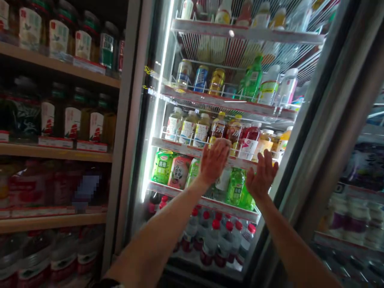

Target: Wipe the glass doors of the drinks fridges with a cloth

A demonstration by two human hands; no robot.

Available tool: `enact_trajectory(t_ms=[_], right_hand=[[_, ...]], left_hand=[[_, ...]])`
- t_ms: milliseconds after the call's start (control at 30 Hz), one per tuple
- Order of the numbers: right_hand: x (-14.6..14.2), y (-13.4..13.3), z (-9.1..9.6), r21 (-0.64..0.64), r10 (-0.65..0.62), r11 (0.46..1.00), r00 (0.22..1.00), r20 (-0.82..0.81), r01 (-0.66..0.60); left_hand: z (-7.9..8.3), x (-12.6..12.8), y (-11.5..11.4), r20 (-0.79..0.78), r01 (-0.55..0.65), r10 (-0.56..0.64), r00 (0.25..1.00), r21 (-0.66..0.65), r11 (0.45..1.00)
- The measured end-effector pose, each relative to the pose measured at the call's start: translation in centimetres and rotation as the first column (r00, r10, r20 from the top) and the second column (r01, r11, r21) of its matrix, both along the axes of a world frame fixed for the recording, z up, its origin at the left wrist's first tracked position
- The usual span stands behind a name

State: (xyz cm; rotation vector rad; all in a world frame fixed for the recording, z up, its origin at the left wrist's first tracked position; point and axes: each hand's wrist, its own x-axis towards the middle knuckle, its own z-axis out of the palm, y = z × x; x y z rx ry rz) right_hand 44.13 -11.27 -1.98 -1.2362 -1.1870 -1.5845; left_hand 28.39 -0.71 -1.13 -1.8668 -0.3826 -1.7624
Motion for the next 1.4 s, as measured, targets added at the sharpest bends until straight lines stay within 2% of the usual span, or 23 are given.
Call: enact_trajectory(t_ms=[67, 133, 200, 233, 267, 300, 367, 433, 500, 633, 700, 767, 867, 900, 967, 1000, 1033, 1100, 1167, 1200, 1267, 1333, 1400], right_hand=[[-0.3, -0.1, 0.0, -0.025, -0.018, 1.000, 1.000, -0.024, 0.018], [-0.6, -0.2, 0.1, -0.056, -0.045, 0.998, 0.998, -0.049, 0.042], [-0.7, -0.2, 0.1, -0.089, -0.072, 0.994, 0.995, -0.068, 0.066], [-0.7, -0.2, 0.1, -0.104, -0.084, 0.992, 0.994, -0.073, 0.076], [-0.6, -0.1, 0.1, -0.111, -0.090, 0.990, 0.993, -0.071, 0.082], [-0.5, -0.1, 0.1, -0.109, -0.089, 0.991, 0.994, -0.061, 0.082], [-0.3, -0.1, 0.0, -0.098, -0.077, 0.992, 0.997, -0.033, 0.073], [0.0, 0.0, -0.1, -0.086, -0.057, 0.995, 0.998, -0.040, 0.054], [0.1, 0.0, -0.1, -0.082, -0.037, 0.996, 0.997, -0.062, 0.032], [0.2, 0.0, -0.1, -0.065, -0.004, 0.998, 0.999, -0.035, 0.002], [0.2, 0.0, -0.1, -0.072, 0.003, 0.997, 0.999, -0.033, -0.006], [0.2, -0.1, -0.1, -0.077, 0.008, 0.997, 0.999, -0.037, -0.011], [0.3, -0.1, -0.2, -0.076, 0.008, 0.997, 1.000, -0.027, -0.010], [0.3, 0.0, -0.2, -0.071, 0.005, 0.997, 1.000, -0.015, -0.006], [0.2, 0.1, -0.2, -0.061, -0.016, 0.998, 1.000, 0.006, 0.016], [0.1, 0.1, -0.2, -0.050, -0.032, 0.998, 0.999, 0.013, 0.032], [0.0, 0.2, -0.2, -0.040, -0.049, 0.998, 0.999, 0.013, 0.050], [-0.3, 0.2, -0.1, -0.038, -0.078, 0.996, 0.997, -0.003, 0.077], [-0.6, 0.2, 0.1, -0.061, -0.088, 0.994, 0.995, -0.036, 0.086], [-0.8, 0.1, 0.1, -0.073, -0.087, 0.994, 0.995, -0.052, 0.083], [-1.0, 0.0, 0.2, -0.084, -0.081, 0.994, 0.994, -0.067, 0.075], [-1.1, -0.1, 0.2, -0.088, -0.082, 0.993, 0.994, -0.074, 0.075], [-1.1, -0.1, 0.2, -0.100, -0.090, 0.992, 0.992, -0.084, 0.082]], left_hand=[[-0.7, -3.6, 2.7, 0.063, -0.023, 0.027, 0.998, -0.069, 0.997], [-0.9, -6.1, 4.6, 0.211, -0.023, 0.063, 0.975, -0.185, 0.983], [-1.1, -6.4, 4.8, 0.288, -0.007, 0.076, 0.955, -0.233, 0.972], [-1.2, -5.7, 4.2, 0.281, -0.005, 0.066, 0.957, -0.211, 0.977], [-1.4, -4.6, 3.4, 0.248, -0.005, 0.045, 0.968, -0.157, 0.988], [-1.6, -3.3, 2.4, 0.149, -0.003, 0.015, 0.989, -0.084, 0.996], [-2.0, -1.2, 0.9, -0.116, 0.034, -0.020, 0.993, 0.117, 0.993], [-2.4, -0.9, 0.8, -0.236, 0.055, -0.008, 0.972, 0.191, 0.980], [-2.6, -3.0, 2.2, -0.195, 0.017, 0.011, 0.981, 0.140, 0.990], [-2.4, -9.0, 6.3, 0.079, -0.071, 0.077, 0.994, -0.080, 0.994], [-2.3, -9.7, 6.9, 0.164, -0.064, 0.081, 0.983, -0.108, 0.992], [-2.4, -8.5, 6.3, 0.126, -0.043, 0.049, 0.991, -0.053, 0.998], [-2.6, -6.1, 5.0, -0.125, 0.035, -0.023, 0.992, 0.096, 0.995], [-2.6, -6.1, 4.9, -0.198, 0.061, -0.034, 0.980, 0.128, 0.990], [-2.5, -7.7, 5.8, -0.221, 0.062, -0.033, 0.975, 0.125, 0.990], [-2.3, -9.2, 6.8, -0.162, 0.035, -0.023, 0.987, 0.075, 0.997], [-1.9, -10.9, 8.1, -0.015, 0.001, -0.001, 1.000, -0.018, 1.000], [-1.0, -13.9, 10.6, 0.309, -0.004, 0.073, 0.948, -0.220, 0.975], [-0.1, -14.9, 11.9, 0.440, 0.040, 0.092, 0.893, -0.282, 0.959], [0.1, -14.5, 11.8, 0.450, 0.052, 0.081, 0.890, -0.276, 0.960], [-0.1, -12.1, 10.1, 0.352, 0.061, 0.014, 0.936, -0.200, 0.978], [-0.7, -8.6, 7.3, 0.129, 0.080, -0.070, 0.989, -0.073, 0.994], [-1.4, -5.9, 4.9, -0.099, 0.108, -0.102, 0.990, 0.058, 0.993]])
